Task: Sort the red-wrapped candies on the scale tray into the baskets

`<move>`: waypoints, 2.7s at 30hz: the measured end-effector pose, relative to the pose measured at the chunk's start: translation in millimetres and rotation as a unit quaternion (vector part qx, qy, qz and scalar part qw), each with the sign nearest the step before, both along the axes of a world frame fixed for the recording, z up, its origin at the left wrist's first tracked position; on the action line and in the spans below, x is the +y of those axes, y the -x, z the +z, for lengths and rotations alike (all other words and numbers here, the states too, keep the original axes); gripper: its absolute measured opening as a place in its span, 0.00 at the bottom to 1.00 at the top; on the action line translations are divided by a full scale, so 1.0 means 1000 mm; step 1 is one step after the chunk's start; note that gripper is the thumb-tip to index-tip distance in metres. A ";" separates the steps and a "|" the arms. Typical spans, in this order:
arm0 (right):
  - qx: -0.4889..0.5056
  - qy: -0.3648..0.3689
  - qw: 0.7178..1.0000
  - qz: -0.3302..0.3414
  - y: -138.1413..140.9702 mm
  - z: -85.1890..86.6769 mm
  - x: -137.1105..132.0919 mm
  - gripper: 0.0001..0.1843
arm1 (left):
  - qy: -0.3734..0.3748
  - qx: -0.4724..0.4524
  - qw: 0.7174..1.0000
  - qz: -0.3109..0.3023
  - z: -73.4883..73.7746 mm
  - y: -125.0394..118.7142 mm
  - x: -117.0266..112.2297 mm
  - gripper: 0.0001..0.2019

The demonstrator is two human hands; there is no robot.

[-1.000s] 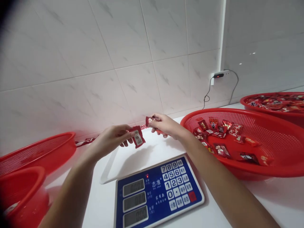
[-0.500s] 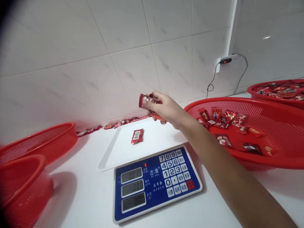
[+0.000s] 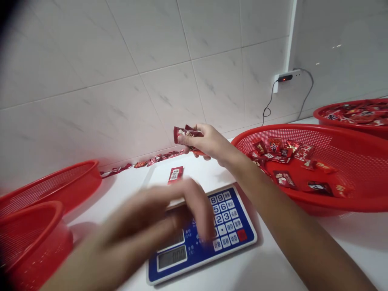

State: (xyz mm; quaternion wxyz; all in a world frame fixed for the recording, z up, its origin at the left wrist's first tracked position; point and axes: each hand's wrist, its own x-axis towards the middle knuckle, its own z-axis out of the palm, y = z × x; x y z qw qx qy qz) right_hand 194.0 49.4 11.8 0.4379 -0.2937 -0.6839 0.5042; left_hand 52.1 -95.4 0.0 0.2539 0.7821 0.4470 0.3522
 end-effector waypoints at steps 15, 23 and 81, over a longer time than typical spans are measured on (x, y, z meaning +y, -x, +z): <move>-0.054 -0.032 0.994 0.093 0.009 -0.015 -0.001 0.22 | -0.011 -0.039 0.996 0.080 0.004 0.044 0.083 0.13; -0.095 -0.008 0.993 0.069 0.012 -0.019 0.005 0.22 | -0.084 0.054 0.982 0.160 0.005 0.058 0.091 0.21; -0.101 0.032 0.992 0.069 0.016 -0.031 0.015 0.12 | 0.062 -0.100 0.984 0.135 -0.010 0.072 0.100 0.22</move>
